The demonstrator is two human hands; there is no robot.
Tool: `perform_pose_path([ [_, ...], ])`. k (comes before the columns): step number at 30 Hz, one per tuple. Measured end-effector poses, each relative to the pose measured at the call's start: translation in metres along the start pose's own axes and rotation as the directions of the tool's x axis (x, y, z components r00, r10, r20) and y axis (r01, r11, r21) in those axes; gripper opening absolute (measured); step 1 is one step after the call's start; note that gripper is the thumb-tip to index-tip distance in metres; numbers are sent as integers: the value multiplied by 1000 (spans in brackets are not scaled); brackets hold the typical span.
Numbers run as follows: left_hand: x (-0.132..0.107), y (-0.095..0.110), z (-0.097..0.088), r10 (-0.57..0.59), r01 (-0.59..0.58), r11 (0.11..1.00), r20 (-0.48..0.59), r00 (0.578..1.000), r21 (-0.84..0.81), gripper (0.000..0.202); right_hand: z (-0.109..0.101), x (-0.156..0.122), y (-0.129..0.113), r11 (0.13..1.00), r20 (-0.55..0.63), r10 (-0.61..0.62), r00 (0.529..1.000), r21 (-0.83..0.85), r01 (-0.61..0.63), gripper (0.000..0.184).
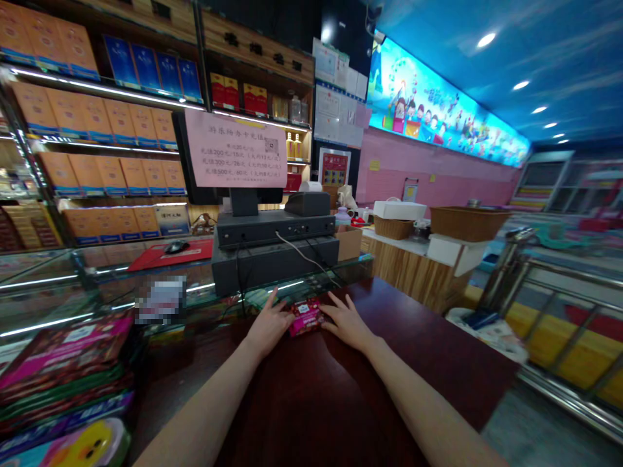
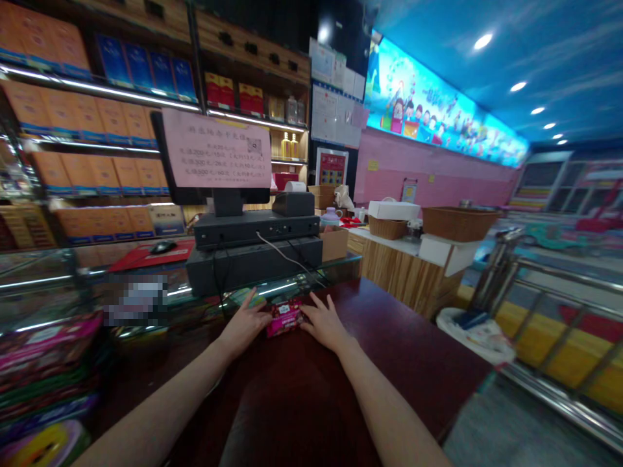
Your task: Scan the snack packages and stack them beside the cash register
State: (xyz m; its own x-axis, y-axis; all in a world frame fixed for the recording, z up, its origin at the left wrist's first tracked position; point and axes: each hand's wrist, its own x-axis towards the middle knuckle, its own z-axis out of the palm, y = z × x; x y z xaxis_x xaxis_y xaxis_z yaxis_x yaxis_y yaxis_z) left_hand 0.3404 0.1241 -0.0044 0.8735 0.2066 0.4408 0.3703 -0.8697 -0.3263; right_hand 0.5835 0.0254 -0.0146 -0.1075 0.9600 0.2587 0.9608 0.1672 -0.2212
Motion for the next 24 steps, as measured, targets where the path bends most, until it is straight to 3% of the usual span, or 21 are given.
perform_pose_path([
  [7, 1, -1, 5, -23, 22, 1000, 47, 999, 19, 16, -1, 2, -3, 998, 57, 28, 998, 57, -31, 47],
  [24, -3, 4, -4, -91, 90, 996, 117, 989, 16, 22, 7, 0, -3, 991, 116, 125, 985, 39, -130, 55],
])
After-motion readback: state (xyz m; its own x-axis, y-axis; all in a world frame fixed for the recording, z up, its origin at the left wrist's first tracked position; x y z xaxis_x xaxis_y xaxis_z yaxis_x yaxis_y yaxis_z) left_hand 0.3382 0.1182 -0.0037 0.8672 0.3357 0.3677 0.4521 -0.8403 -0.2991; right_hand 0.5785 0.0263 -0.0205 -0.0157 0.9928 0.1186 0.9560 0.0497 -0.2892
